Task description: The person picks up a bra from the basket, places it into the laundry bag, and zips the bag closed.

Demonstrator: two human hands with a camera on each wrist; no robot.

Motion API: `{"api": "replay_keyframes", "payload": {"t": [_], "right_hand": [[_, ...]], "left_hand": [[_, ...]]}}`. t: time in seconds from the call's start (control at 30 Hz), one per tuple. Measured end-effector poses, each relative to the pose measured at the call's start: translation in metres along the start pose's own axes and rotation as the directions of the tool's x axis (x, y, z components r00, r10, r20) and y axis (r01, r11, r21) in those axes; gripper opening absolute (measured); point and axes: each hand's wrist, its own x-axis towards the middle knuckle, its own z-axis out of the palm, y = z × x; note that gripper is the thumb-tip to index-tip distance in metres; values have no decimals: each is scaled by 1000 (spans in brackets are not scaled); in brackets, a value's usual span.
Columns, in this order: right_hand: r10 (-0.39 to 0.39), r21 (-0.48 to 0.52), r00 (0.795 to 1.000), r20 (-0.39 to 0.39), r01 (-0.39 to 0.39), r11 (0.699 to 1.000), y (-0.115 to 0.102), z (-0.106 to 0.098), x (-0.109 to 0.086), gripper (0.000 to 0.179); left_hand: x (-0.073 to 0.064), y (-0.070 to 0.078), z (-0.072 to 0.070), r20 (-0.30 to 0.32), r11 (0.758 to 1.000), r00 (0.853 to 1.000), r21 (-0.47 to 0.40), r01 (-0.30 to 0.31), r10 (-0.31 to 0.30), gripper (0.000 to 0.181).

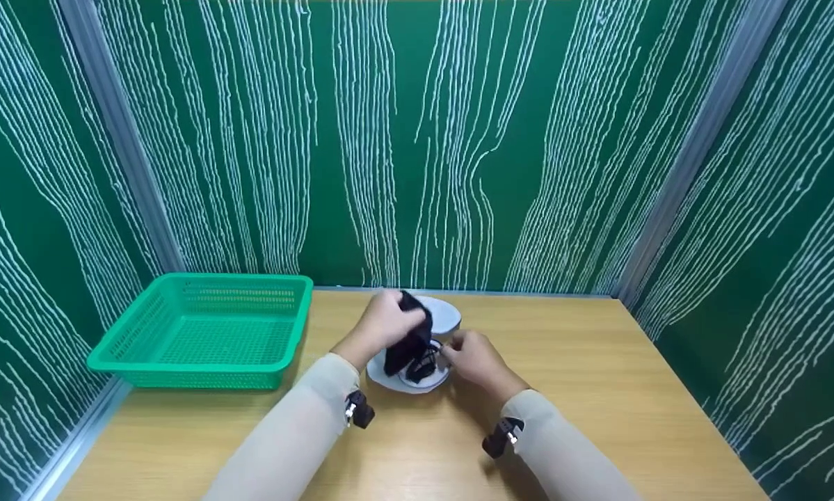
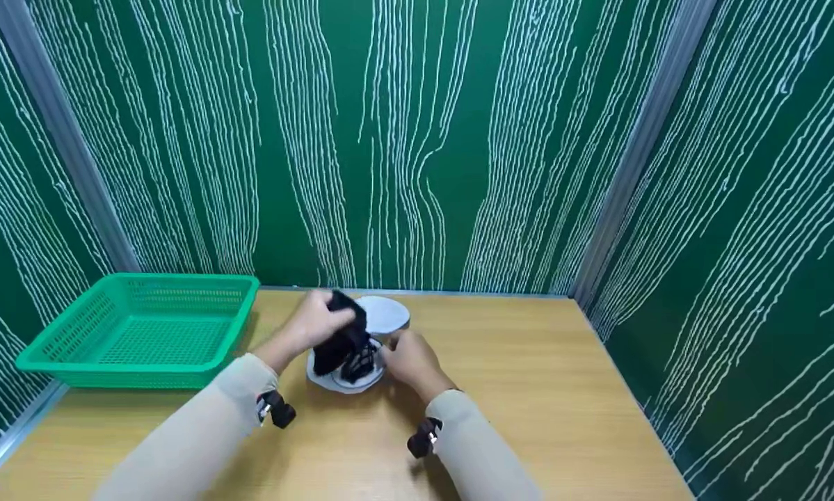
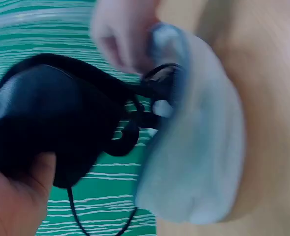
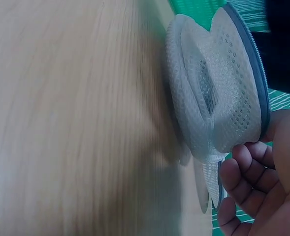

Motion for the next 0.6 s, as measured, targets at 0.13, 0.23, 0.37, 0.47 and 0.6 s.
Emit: {"api": "replay_keyframes", "payload": {"t": [0.13, 0.23, 0.37, 0.47, 0.6], "right_hand": [[0, 19, 1000, 11, 0, 1000, -2, 0, 0, 21], [-11, 28, 1000, 10, 11, 1000, -3, 1, 1, 21], [-20, 51, 1000, 6, 20, 999, -5, 1, 1, 21], [-13, 88, 1000, 6, 13, 996, -7, 1, 2, 23], [-12, 119, 1000, -2, 13, 993, -9, 1, 2, 24]], "left_hand": [[-2, -11, 12, 52, 984, 997, 167, -57, 49, 24], [-1, -17, 21, 81, 962, 992, 248, -110, 93, 34], [0, -24, 32, 124, 910, 983, 376, -173, 136, 44], [-1, -30, 39, 168, 867, 976, 455, -203, 140, 45], [-3, -34, 47, 233, 844, 966, 492, -213, 108, 38]]}}
